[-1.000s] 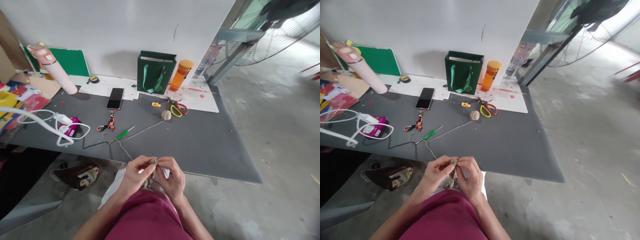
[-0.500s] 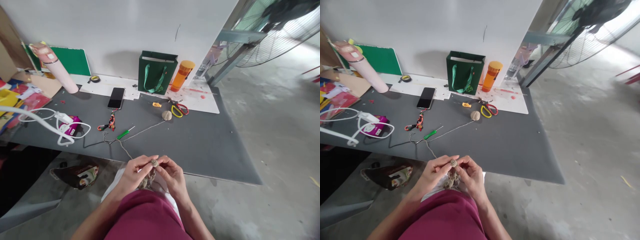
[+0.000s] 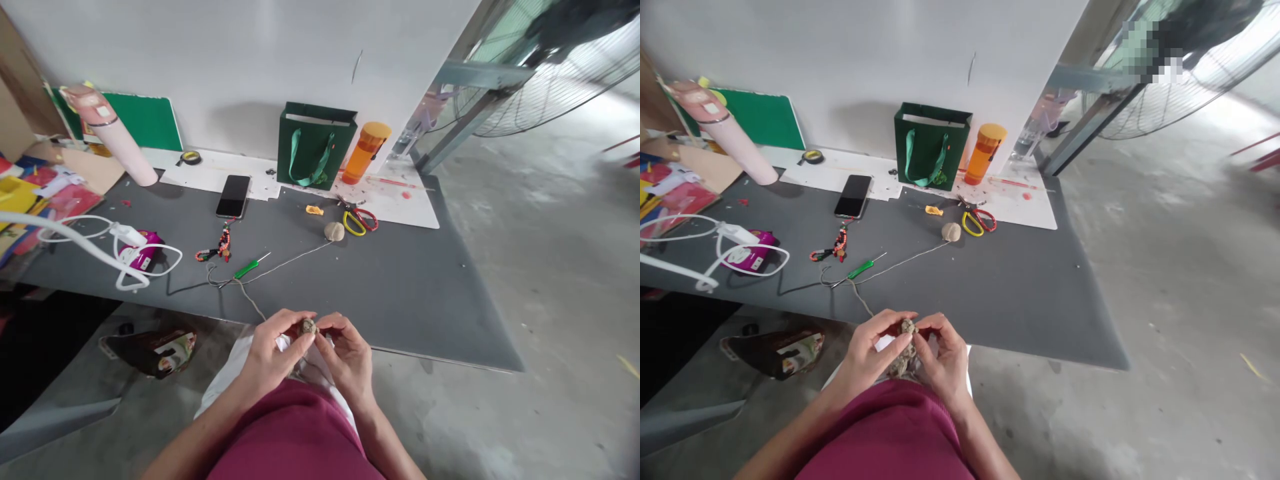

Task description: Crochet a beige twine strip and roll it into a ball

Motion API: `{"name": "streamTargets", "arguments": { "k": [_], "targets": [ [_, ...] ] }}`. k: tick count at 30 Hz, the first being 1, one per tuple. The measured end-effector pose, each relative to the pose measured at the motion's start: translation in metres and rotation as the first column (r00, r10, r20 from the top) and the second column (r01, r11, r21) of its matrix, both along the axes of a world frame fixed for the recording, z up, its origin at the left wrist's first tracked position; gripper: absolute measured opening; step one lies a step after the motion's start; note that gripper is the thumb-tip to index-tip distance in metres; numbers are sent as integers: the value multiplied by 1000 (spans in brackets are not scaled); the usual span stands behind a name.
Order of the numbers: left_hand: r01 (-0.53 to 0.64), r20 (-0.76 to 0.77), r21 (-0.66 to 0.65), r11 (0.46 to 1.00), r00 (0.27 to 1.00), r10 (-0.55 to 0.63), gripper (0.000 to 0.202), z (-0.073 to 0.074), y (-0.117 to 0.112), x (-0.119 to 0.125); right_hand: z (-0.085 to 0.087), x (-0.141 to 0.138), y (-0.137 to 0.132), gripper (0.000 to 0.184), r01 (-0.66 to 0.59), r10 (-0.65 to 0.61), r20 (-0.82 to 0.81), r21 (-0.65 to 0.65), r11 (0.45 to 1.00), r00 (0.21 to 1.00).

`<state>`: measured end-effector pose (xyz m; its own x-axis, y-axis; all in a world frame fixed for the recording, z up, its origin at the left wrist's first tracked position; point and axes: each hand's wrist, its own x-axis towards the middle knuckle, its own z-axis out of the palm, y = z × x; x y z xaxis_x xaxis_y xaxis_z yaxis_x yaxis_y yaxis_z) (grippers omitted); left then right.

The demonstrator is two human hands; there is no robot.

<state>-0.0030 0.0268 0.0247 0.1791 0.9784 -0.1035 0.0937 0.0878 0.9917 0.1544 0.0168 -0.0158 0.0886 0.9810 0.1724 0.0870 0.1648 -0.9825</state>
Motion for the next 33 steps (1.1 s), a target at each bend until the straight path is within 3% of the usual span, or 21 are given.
{"name": "streamTargets", "arguments": {
  "k": [9, 12, 17, 22, 26, 33],
  "targets": [
    [14, -27, 59, 998, 1000, -13, 28, 4, 1, 0, -1, -3, -2, 5, 29, -32, 24, 113, 993, 999],
    [15, -26, 73, 997, 1000, -13, 26, 4, 1, -2, 5, -2, -4, 7, -24, 23, -83, -14, 1000, 996],
    [63, -29, 102, 993, 998, -61, 31, 4, 2, -6, 4, 0, -3, 17, -160, 82, -339, -210, 965, 937],
    [104, 0, 52, 993, 995, -104, 38, 6, 2, -8, 1, 0, 0, 20, -185, 66, -413, -256, 949, 908],
    [108, 66, -41, 993, 992, -105, 33, 6, 2, -10, 2, -1, 1, 23, -205, 36, -496, -291, 934, 868],
    [89, 102, -98, 991, 992, -79, 22, -8, 7, -10, 5, -2, 4, 28, -241, 38, -510, -339, 909, 859]
  ]
}}
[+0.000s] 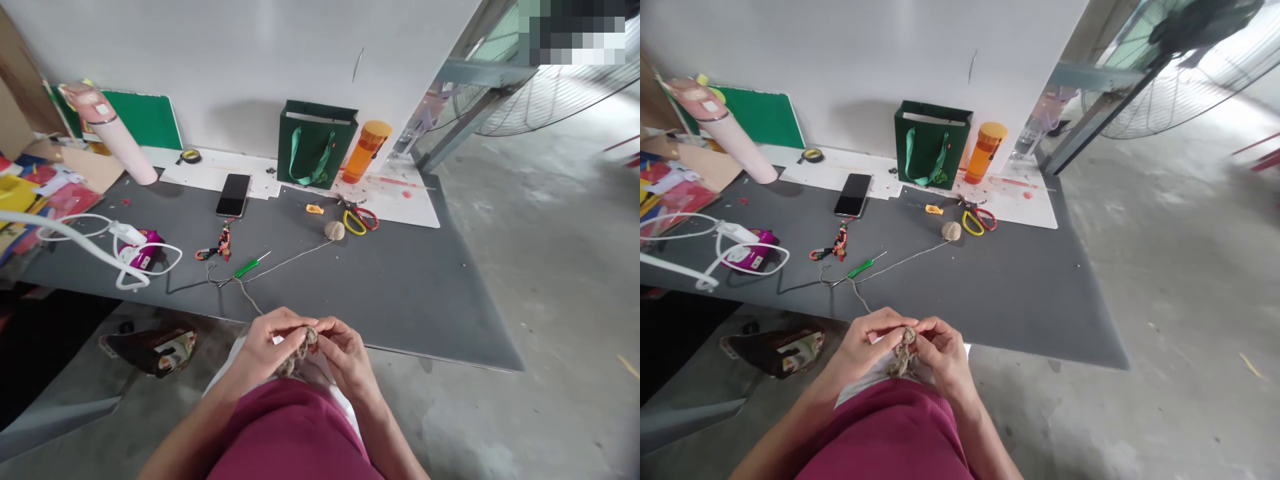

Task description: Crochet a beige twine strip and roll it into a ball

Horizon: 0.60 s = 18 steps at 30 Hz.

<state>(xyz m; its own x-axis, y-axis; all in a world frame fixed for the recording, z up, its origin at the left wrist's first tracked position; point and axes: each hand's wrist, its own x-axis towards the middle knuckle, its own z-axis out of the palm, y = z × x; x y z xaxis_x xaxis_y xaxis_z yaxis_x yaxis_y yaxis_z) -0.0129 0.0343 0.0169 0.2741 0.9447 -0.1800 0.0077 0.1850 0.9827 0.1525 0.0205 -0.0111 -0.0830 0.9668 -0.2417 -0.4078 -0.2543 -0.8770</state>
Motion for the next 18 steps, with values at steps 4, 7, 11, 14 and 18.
{"name": "streamTargets", "arguments": {
  "k": [4, 7, 11, 14, 18],
  "targets": [
    [-17, 6, -18, 1000, 1000, 17, 19, -2, 4, 1, 1, -2, 0, 26, 12, -13, 17, 19, 1000, 1000],
    [-4, 30, -9, 1000, 1000, 4, 22, -1, 3, 2, -1, -4, -1, 26, 58, -58, 23, 22, 998, 998],
    [-29, 20, -4, 1000, 999, 29, 26, -4, 0, 5, -10, -5, -2, 24, 118, -119, 76, 17, 993, 990],
    [-73, 20, -10, 997, 997, 74, 26, -5, -1, 7, -15, -6, -2, 21, 133, -136, 115, 33, 991, 984],
    [-134, 38, -92, 987, 990, 138, 24, -3, 2, 9, -13, -7, -1, 21, 117, -121, 156, 33, 993, 980]
  ]
}}
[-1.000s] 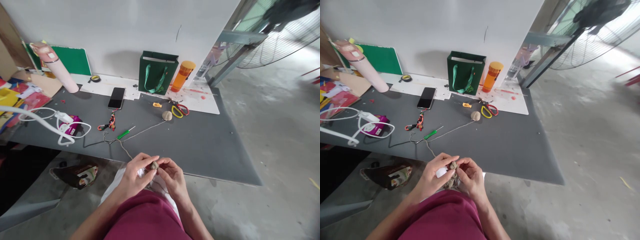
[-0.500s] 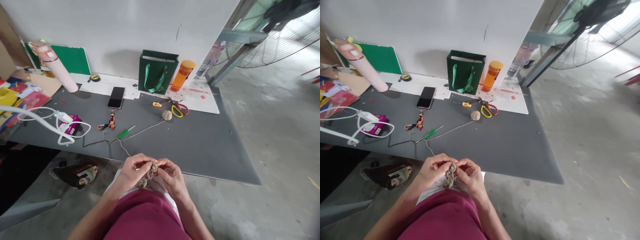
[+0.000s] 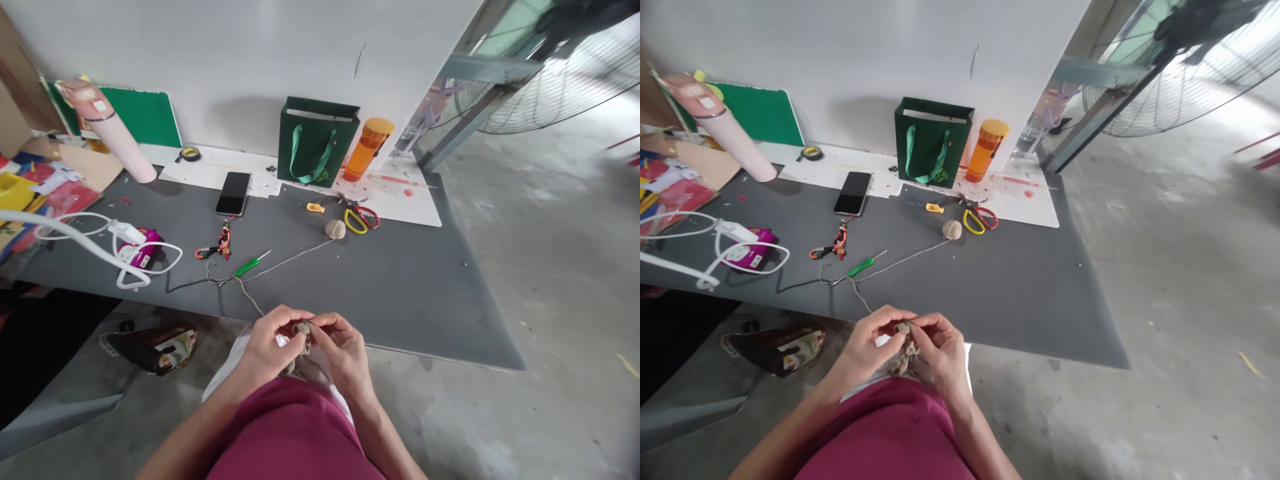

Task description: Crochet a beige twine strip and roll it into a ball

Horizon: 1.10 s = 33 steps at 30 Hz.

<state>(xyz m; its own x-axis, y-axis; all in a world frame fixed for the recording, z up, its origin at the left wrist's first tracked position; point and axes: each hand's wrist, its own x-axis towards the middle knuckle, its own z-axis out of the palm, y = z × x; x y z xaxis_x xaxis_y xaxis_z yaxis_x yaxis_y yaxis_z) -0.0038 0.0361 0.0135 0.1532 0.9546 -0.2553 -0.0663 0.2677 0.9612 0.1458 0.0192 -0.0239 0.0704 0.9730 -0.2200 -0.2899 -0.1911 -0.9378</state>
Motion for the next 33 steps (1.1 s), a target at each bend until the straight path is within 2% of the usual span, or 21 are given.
{"name": "streamTargets", "arguments": {
  "k": [4, 9, 13, 15, 18, 21, 23, 26, 33],
  "targets": [
    [-31, 67, -120, 992, 997, 40, 20, -4, 3, -1, 10, 0, -2, 22, -35, 32, 64, 45, 998, 997],
    [-91, 90, -157, 983, 990, 106, 27, -11, 3, -1, 14, 1, -7, 25, -96, 40, 296, 176, 980, 954],
    [-75, 148, -211, 975, 983, 107, 31, -10, 1, -1, 12, 1, -7, 11, -102, 25, 407, 170, 980, 913],
    [-62, 179, -241, 968, 978, 107, 33, -9, 1, -2, 12, 2, -5, 11, -109, 55, 359, 133, 985, 932],
    [-42, 217, -283, 958, 970, 107, 35, -8, 2, -3, 12, 2, -1, 21, -105, 101, 115, 30, 994, 988],
    [8, 256, -318, 948, 963, 78, 39, -6, 3, -4, 11, 2, 3, 31, -114, 103, -120, -90, 989, 987],
    [42, 277, -328, 944, 960, 54, 41, -5, 3, -4, 11, 2, 6, 33, -131, 102, -190, -148, 980, 977],
    [75, 294, -322, 944, 956, 24, 44, -5, 3, -3, 13, 2, 8, 32, -129, 96, -192, -166, 978, 977],
    [72, 271, -310, 948, 962, 15, 36, -9, 3, -3, 20, 0, 9, 28, -91, 81, -72, -144, 985, 994]
  ]
}}
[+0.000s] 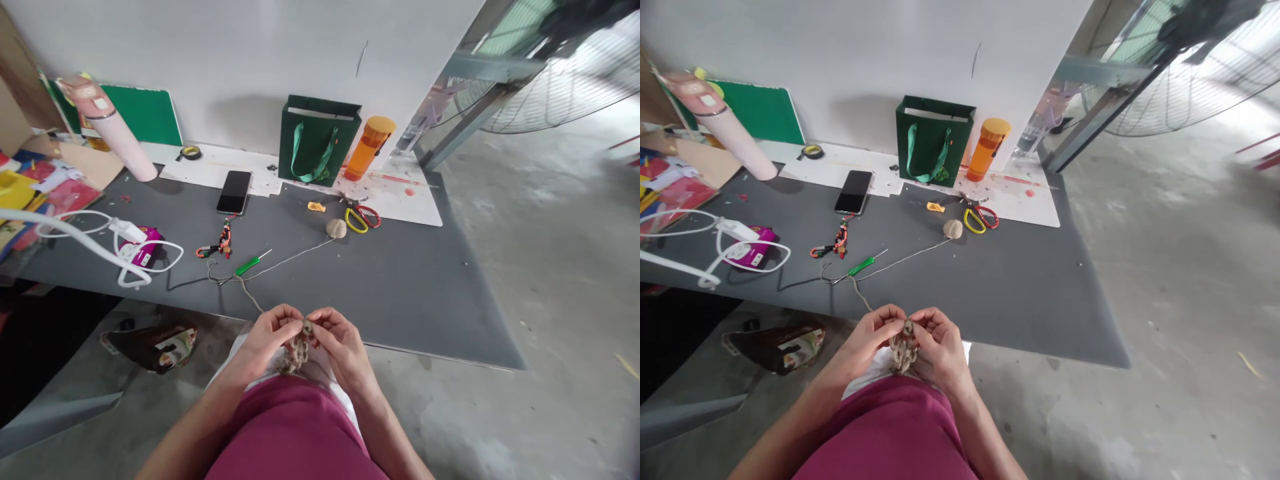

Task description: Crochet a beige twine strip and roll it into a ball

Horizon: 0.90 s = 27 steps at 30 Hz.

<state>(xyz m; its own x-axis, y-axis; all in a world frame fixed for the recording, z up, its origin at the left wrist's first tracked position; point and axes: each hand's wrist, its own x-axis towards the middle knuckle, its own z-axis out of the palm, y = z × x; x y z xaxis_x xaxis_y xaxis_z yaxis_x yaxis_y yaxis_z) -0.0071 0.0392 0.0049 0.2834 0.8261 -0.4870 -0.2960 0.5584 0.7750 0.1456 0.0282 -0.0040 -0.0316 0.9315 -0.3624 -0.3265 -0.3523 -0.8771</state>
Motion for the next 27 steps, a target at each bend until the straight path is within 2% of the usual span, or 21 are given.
{"name": "streamTargets", "arguments": {
  "k": [6, 10, 15, 20, 22, 27],
  "targets": [
    [29, 9, 5, 1000, 1000, -29, 40, 2, 0, 0, 3, -1, -3, 17, -67, 38, 248, 109, 992, 968],
    [68, 13, 0, 998, 998, -68, 38, 1, 1, -2, 1, 0, -9, 15, -167, 26, 496, 243, 955, 868],
    [97, -40, 33, 995, 995, -96, 29, -3, 4, -4, 0, -1, -15, 25, -302, -74, 700, 398, 866, 710],
    [81, -140, 87, 993, 988, -69, 23, -8, 3, -3, 4, -3, -14, 25, -380, -227, 720, 575, 724, 656],
    [78, -162, 102, 992, 985, -61, 24, -8, 3, -3, 5, -3, -14, 24, -374, -216, 726, 557, 741, 653],
    [58, -210, 137, 989, 977, -28, 28, -3, 2, -4, 2, -2, -14, 10, -254, -119, 726, 383, 888, 678]
  ]
}}
